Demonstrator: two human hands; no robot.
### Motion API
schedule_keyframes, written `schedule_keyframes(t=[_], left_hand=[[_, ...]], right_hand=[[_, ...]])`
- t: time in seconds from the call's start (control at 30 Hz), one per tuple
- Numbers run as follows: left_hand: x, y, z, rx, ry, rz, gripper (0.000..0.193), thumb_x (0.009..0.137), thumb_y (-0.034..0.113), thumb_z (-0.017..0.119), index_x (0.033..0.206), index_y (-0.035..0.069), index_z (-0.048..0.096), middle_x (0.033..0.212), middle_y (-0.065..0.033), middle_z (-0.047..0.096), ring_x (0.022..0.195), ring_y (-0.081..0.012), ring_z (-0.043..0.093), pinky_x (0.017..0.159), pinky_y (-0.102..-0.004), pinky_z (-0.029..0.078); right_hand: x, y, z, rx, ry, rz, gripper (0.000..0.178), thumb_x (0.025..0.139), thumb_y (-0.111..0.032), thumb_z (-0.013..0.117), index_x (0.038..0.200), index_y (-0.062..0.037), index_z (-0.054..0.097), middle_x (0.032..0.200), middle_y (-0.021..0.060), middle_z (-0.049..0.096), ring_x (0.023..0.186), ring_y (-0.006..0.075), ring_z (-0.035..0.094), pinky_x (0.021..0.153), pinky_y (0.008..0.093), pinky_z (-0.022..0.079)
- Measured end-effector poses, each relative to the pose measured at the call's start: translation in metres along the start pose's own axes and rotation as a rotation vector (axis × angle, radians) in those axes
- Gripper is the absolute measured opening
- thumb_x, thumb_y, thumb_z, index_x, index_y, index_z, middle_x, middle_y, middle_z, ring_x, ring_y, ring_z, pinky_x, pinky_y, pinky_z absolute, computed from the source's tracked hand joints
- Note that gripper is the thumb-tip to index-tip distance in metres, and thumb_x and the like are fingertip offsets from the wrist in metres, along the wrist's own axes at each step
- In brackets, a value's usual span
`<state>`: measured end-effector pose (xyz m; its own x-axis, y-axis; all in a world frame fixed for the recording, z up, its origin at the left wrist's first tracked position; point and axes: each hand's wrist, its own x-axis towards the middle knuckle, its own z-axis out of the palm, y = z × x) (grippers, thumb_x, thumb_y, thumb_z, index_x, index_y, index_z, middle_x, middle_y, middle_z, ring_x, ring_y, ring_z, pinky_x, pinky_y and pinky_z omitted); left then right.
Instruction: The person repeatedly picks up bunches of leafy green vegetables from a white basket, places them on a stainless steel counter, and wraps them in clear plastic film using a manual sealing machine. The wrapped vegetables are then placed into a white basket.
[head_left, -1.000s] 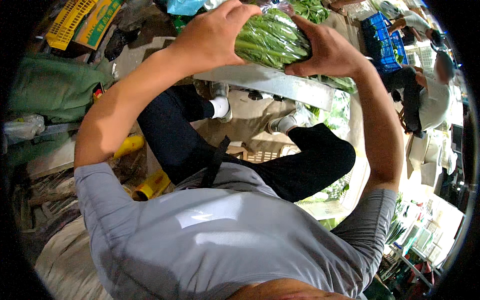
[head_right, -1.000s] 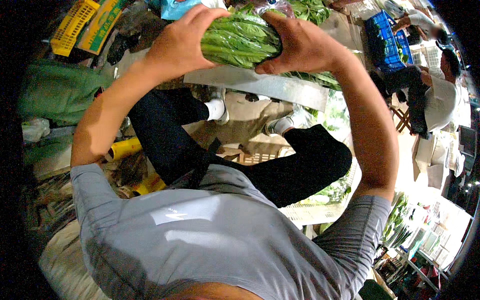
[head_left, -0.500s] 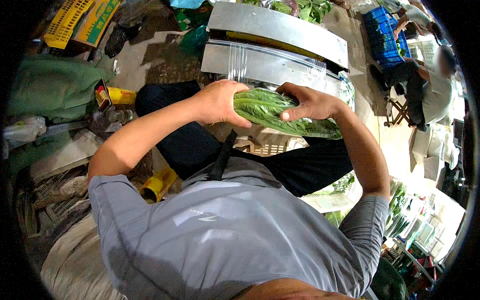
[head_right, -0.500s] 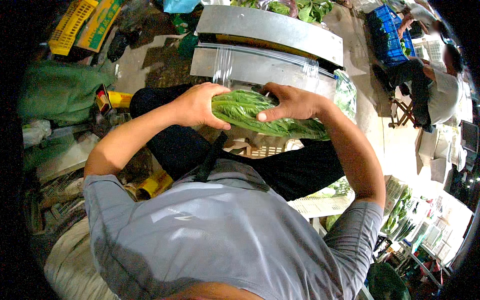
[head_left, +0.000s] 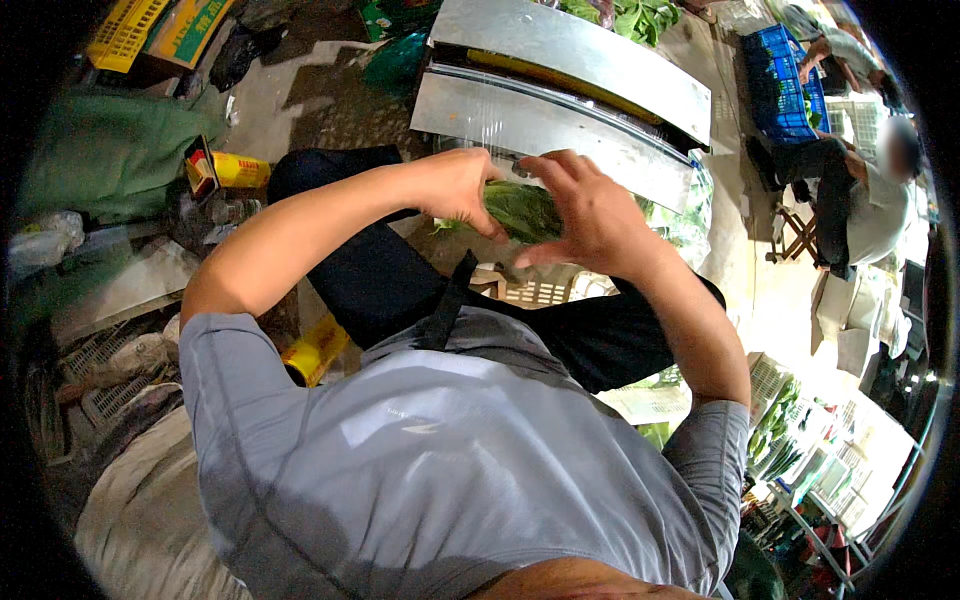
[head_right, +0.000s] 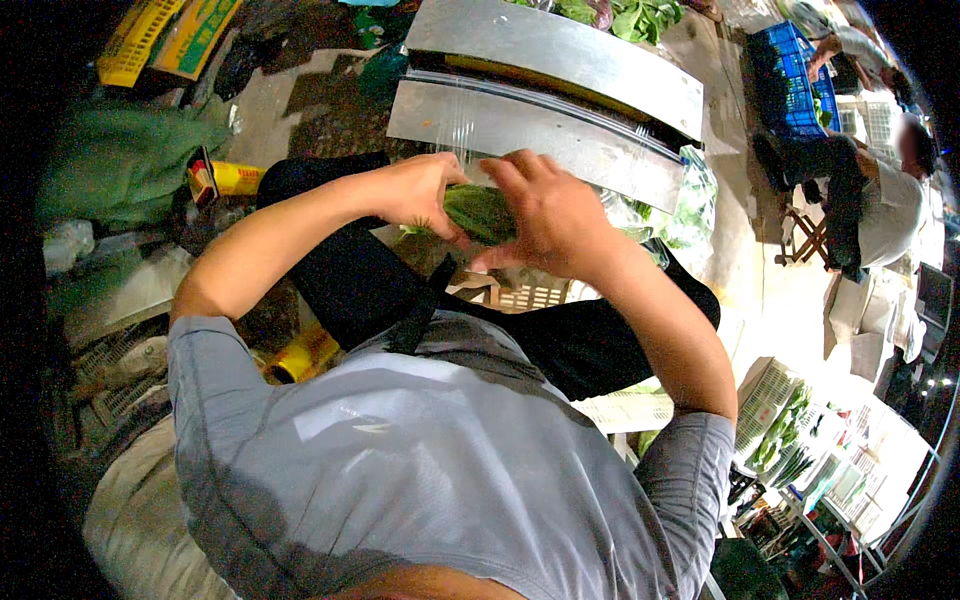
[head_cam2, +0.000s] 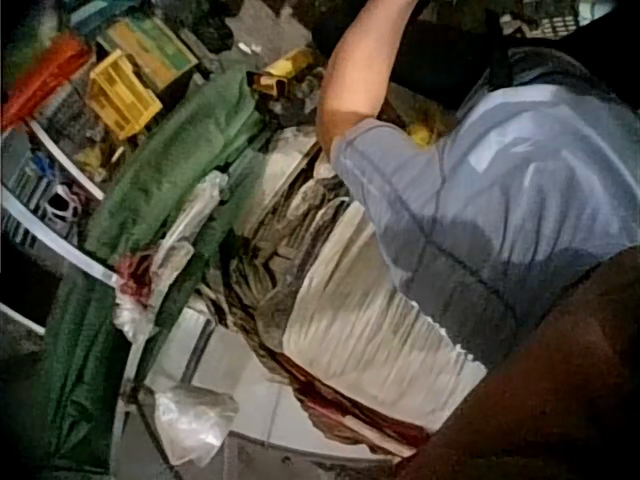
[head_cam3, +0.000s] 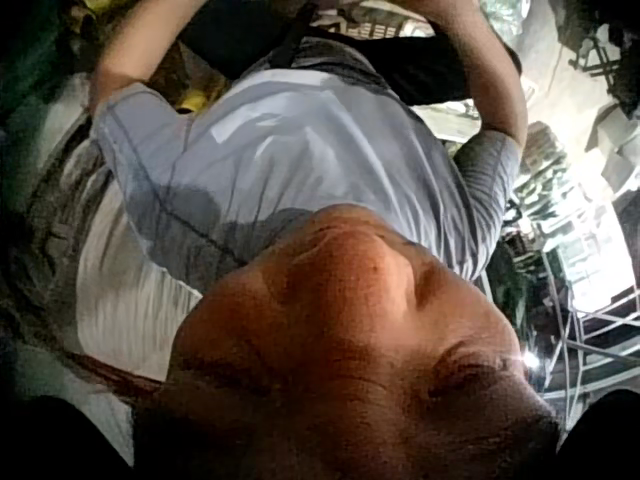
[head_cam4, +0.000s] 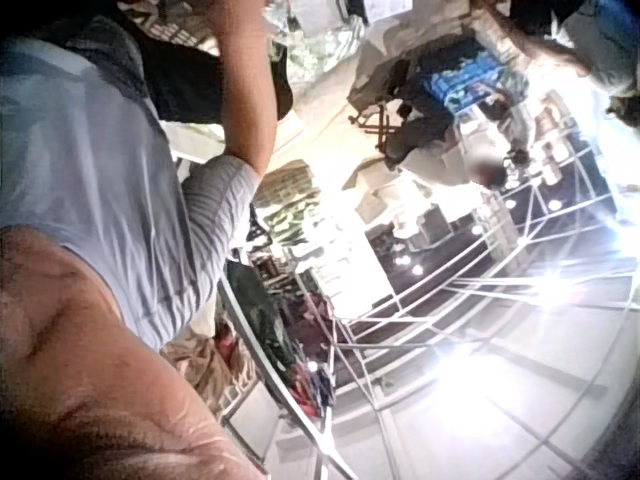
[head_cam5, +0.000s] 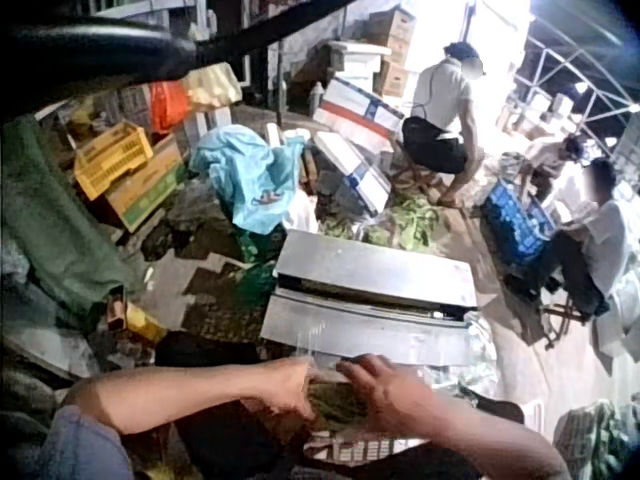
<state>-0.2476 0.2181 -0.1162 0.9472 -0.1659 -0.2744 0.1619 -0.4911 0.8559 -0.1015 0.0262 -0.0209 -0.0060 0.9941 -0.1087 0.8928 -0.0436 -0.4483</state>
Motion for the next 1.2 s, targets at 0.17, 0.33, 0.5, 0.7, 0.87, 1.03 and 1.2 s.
schedule_keyframes(t=[0.17, 0.33, 0.5, 0.7, 0.87, 1.03, 1.2], left_hand=[[0.006, 0.007, -0.011, 0.040, -0.095, -0.142, 0.059, 0.066, 0.042, 0.095, 0.102, -0.001, 0.075, 0.079, -0.0176, 0.072, 0.071, -0.0285, 0.069, 0.067, -0.0422, 0.053], [0.011, 0.003, -0.014, 0.024, -0.084, -0.239, 0.078, 0.063, 0.050, 0.096, 0.118, 0.001, 0.071, 0.088, -0.0202, 0.073, 0.082, -0.0309, 0.071, 0.075, -0.0428, 0.054], [0.002, 0.015, -0.019, 0.177, 0.076, -0.257, 0.103, 0.066, 0.070, 0.086, 0.130, -0.006, 0.060, 0.117, -0.0262, 0.070, 0.105, -0.0379, 0.069, 0.091, -0.0439, 0.054], [-0.030, 0.020, 0.008, 0.686, 0.616, 0.033, 0.103, 0.069, 0.064, 0.083, 0.141, -0.001, 0.050, 0.125, -0.0191, 0.063, 0.116, -0.0366, 0.063, 0.097, -0.0455, 0.051], [-0.023, -0.012, 0.041, 1.035, 0.580, 0.085, 0.089, 0.069, 0.045, 0.087, 0.138, 0.000, 0.051, 0.119, -0.0111, 0.061, 0.110, -0.0306, 0.062, 0.095, -0.0416, 0.050], [-0.011, -0.027, 0.024, 0.819, 0.501, 0.140, 0.077, 0.065, 0.027, 0.089, 0.129, 0.002, 0.055, 0.111, -0.0095, 0.061, 0.105, -0.0289, 0.063, 0.089, -0.0393, 0.052], [0.001, -0.029, 0.000, 0.728, 0.268, 0.027, 0.067, 0.068, 0.031, 0.090, 0.120, 0.002, 0.060, 0.112, -0.0136, 0.063, 0.103, -0.0326, 0.066, 0.088, -0.0436, 0.056]], right_hand=[[0.014, -0.001, 0.036, -0.107, -0.013, -0.002, 0.086, 0.067, -0.043, 0.090, 0.134, -0.0083, 0.049, 0.111, 0.0157, 0.065, 0.101, 0.0395, 0.068, 0.081, 0.0464, 0.057], [0.031, 0.011, 0.033, -0.044, -0.157, 0.068, 0.072, 0.068, -0.025, 0.088, 0.129, -0.0065, 0.055, 0.109, 0.0170, 0.069, 0.098, 0.0382, 0.070, 0.083, 0.0453, 0.056], [0.059, 0.047, 0.027, 0.189, -0.297, 0.018, 0.063, 0.066, -0.022, 0.089, 0.120, -0.0030, 0.062, 0.110, 0.0175, 0.073, 0.099, 0.0361, 0.072, 0.085, 0.0424, 0.056], [0.083, 0.087, 0.039, 0.511, -0.427, 0.016, 0.052, 0.073, -0.018, 0.088, 0.114, 0.0009, 0.063, 0.098, 0.0113, 0.072, 0.093, 0.0208, 0.067, 0.084, 0.0349, 0.054], [0.099, 0.106, 0.043, 0.598, -0.524, 0.059, 0.056, 0.076, -0.025, 0.090, 0.120, 0.0017, 0.066, 0.103, 0.0107, 0.073, 0.094, 0.0185, 0.066, 0.084, 0.0350, 0.052], [0.092, 0.103, 0.042, 0.449, -0.444, 0.041, 0.068, 0.077, -0.039, 0.087, 0.127, 0.0014, 0.066, 0.107, 0.0167, 0.073, 0.095, 0.0264, 0.068, 0.087, 0.0400, 0.053], [0.061, 0.067, 0.038, 0.040, -0.101, -0.005, 0.075, 0.069, -0.034, 0.088, 0.133, -0.0055, 0.063, 0.123, 0.0159, 0.058, 0.118, 0.0360, 0.055, 0.101, 0.0438, 0.048]])
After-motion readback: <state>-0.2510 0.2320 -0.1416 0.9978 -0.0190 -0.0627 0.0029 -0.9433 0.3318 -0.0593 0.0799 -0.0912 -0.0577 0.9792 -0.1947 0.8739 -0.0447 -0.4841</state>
